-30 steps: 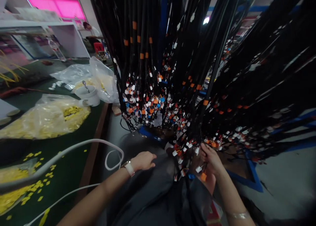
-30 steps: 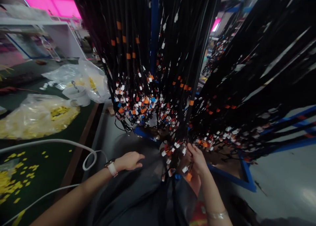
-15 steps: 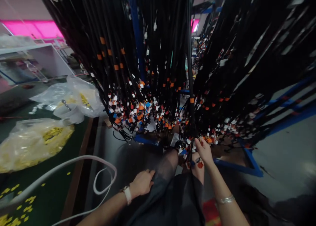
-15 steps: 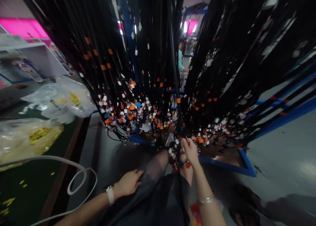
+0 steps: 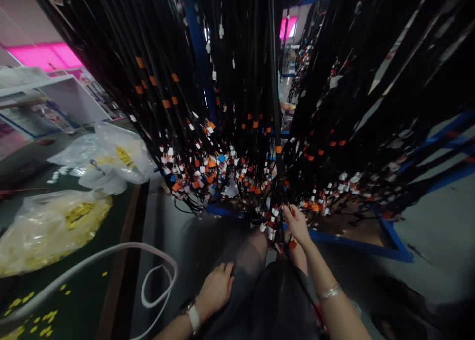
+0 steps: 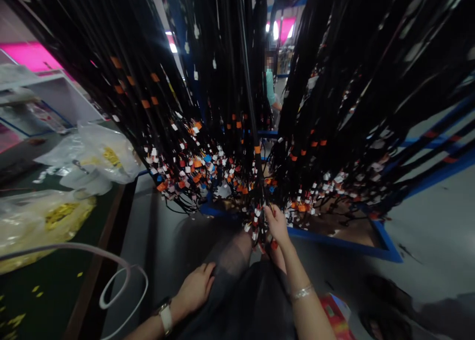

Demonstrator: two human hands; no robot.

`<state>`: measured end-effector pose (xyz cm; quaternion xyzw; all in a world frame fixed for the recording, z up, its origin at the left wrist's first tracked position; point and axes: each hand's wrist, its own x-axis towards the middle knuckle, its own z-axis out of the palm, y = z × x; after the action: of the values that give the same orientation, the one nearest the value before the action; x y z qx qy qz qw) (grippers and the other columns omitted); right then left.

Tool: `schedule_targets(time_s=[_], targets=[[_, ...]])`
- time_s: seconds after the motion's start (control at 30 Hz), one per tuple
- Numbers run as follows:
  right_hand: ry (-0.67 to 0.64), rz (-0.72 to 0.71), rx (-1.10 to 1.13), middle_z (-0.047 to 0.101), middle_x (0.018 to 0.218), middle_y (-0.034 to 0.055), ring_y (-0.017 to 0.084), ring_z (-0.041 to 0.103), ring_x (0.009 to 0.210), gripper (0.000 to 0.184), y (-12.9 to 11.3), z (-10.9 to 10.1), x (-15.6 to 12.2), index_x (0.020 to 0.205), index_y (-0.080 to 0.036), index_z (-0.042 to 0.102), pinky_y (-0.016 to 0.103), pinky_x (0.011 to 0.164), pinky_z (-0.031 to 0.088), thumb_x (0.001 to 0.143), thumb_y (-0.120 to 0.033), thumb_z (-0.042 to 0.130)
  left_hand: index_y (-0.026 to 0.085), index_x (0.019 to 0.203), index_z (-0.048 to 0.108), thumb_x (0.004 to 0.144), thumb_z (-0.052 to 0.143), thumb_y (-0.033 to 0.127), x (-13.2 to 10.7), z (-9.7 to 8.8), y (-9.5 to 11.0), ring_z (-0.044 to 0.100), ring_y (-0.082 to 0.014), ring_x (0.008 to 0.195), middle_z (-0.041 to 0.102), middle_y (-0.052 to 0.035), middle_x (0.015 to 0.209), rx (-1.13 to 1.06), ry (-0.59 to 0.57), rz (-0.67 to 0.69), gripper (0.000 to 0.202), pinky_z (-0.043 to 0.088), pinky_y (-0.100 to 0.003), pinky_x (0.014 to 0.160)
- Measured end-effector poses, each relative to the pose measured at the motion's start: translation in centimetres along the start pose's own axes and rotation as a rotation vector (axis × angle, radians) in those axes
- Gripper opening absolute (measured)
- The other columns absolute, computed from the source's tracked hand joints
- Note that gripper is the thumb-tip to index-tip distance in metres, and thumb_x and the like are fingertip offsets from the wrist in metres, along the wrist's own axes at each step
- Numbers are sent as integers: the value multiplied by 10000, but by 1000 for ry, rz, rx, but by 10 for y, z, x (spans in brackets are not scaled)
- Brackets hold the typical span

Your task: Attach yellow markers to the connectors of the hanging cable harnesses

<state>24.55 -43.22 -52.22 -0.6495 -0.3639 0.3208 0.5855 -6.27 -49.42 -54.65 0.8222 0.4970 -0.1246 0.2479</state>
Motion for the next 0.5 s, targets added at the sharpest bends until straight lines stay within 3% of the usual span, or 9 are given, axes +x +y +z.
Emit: schedule_targets(time_s=[0.5], targets=[[-20,35,106,337,489,-84,96,289,439,402,14,6,9,691,-230,449,238,422,226,730,-612,568,162,1209,458,920,255,274,5,1,-13,590,-219,966,592,-115,1074,36,14,-51,371,447,-314,834]])
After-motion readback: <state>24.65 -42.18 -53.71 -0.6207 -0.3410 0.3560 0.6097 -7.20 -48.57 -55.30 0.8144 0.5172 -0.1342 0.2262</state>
